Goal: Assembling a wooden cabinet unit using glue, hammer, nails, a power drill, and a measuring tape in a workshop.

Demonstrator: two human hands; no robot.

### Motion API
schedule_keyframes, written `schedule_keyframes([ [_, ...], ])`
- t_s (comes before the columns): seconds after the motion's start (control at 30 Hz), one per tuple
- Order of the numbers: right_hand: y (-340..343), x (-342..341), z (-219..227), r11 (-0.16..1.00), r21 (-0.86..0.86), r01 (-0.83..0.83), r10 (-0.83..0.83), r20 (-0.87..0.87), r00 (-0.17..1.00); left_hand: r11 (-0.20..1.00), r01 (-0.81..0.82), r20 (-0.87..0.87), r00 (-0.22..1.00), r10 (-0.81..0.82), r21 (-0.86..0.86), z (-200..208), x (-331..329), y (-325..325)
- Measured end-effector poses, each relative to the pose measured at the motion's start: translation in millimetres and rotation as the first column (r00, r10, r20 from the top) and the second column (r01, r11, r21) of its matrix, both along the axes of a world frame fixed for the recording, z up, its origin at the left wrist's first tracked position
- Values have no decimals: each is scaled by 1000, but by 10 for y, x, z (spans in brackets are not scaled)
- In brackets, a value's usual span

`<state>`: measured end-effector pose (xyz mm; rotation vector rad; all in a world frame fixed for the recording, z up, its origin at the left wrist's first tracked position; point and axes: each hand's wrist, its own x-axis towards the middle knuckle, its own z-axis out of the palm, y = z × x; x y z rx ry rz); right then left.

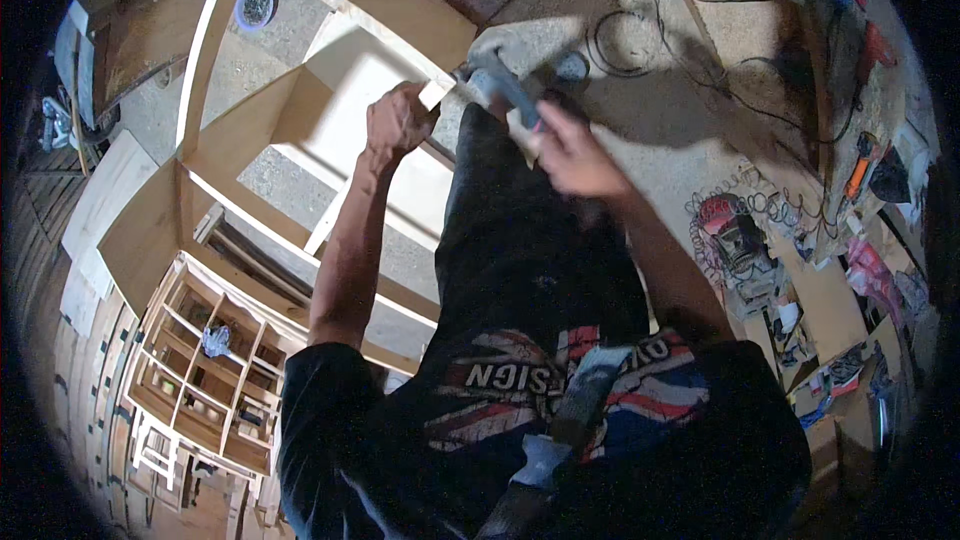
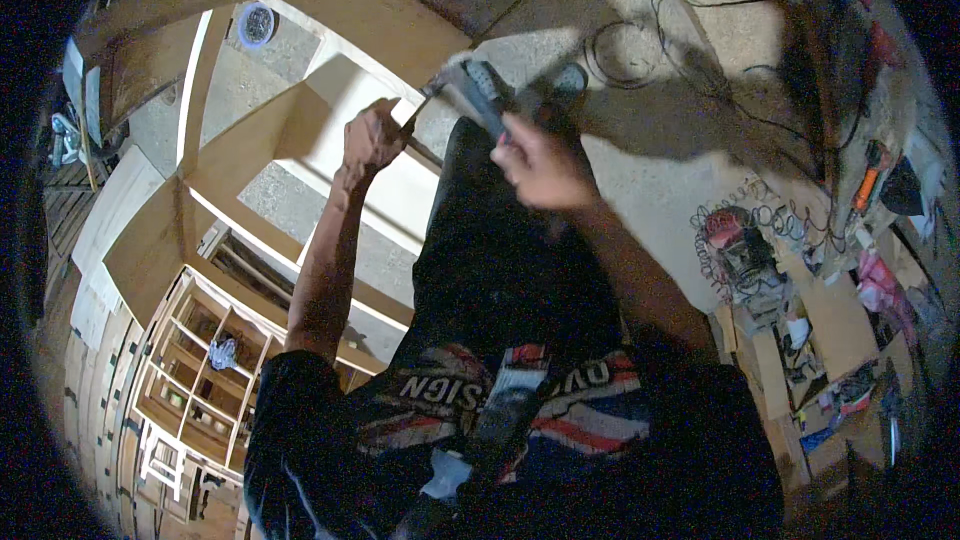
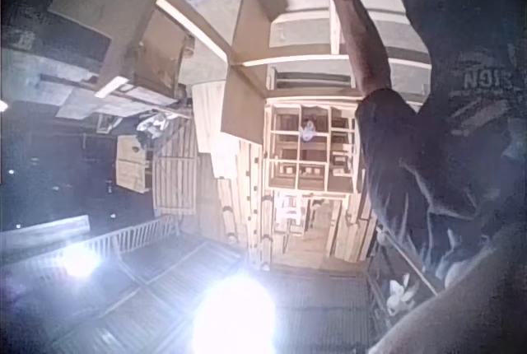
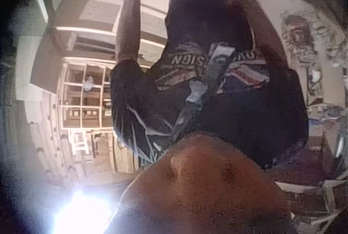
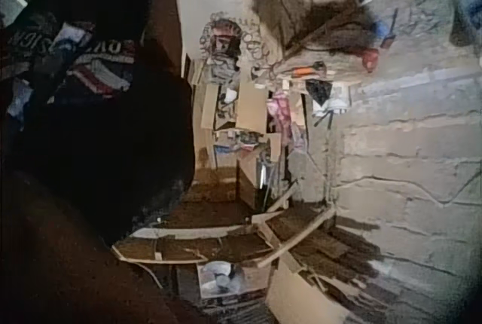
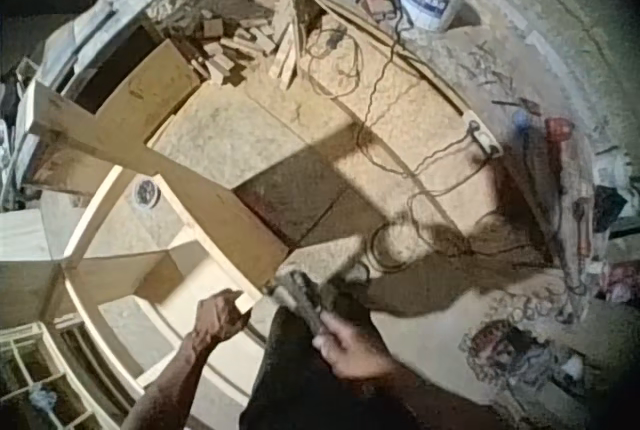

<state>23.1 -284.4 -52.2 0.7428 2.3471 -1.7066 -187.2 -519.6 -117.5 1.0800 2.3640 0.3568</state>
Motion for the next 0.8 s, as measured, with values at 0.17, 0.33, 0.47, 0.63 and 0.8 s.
schedule_keyframes([
  [0.17,-101,27,-15,565,-438,699,-712,168,682,995,-69,76,994,74,-71,25,-4,45],
  [0.33,-164,81,-57,875,-478,74,46,236,971,998,-40,68,997,43,-47,-3,11,21],
  [0.47,-261,120,-97,883,-366,293,-236,193,952,989,-61,105,992,76,-134,-41,-2,-6],
  [0.63,-363,175,-144,900,-353,256,-208,168,964,997,-24,84,996,30,-75,-70,-21,10],
  [0.8,-422,205,-153,930,-332,159,-109,162,981,988,-20,79,996,32,-154,13,-7,44],
])
